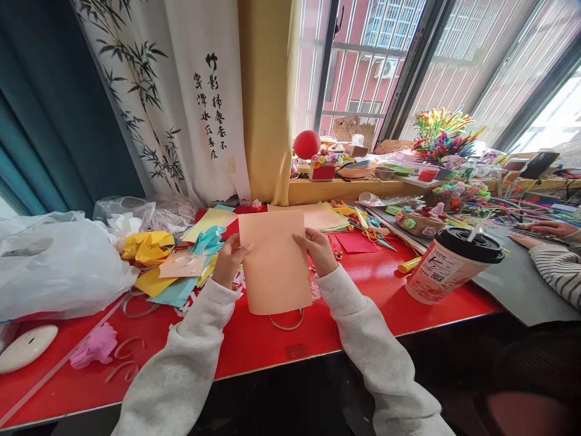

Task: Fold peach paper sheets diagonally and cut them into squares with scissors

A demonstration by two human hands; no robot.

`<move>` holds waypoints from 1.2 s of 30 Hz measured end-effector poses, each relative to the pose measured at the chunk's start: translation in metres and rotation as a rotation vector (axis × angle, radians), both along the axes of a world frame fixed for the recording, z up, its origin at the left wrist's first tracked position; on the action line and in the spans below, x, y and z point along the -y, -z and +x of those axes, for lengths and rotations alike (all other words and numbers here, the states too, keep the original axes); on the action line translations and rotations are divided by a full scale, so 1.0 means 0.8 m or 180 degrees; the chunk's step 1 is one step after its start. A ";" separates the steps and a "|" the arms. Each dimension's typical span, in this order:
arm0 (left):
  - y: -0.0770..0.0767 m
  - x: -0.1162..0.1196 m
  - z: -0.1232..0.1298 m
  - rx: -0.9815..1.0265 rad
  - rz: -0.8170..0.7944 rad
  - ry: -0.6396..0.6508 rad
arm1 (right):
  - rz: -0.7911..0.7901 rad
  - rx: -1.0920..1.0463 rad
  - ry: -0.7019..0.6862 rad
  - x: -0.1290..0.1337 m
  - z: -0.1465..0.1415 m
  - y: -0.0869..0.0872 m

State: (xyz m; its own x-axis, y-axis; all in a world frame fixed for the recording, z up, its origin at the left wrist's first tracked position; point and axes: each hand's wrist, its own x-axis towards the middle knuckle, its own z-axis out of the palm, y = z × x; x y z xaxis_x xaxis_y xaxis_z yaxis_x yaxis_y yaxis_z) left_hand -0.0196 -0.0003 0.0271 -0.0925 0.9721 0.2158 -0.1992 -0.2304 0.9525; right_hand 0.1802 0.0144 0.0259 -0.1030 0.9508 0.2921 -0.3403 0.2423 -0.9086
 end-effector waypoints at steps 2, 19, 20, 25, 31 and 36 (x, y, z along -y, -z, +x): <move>0.000 0.000 0.001 -0.0012 0.0041 -0.0195 | -0.0019 0.0002 0.0007 0.000 0.000 0.001; 0.008 -0.001 -0.003 0.0172 -0.0005 -0.0329 | -0.0153 0.0113 0.0102 0.004 0.002 -0.003; 0.008 -0.001 -0.003 0.0180 -0.0003 -0.0326 | -0.0160 0.0111 0.0104 0.005 0.002 -0.003; 0.002 0.000 0.002 0.0309 0.0070 -0.0232 | -0.0218 0.0045 0.0177 0.007 0.003 -0.007; -0.020 0.017 -0.027 0.1051 0.0397 0.0131 | -0.0456 -0.0120 0.0243 0.008 0.027 -0.013; 0.011 0.024 -0.037 0.0475 -0.0870 0.1820 | -0.0737 -0.0252 0.0112 0.008 0.037 -0.016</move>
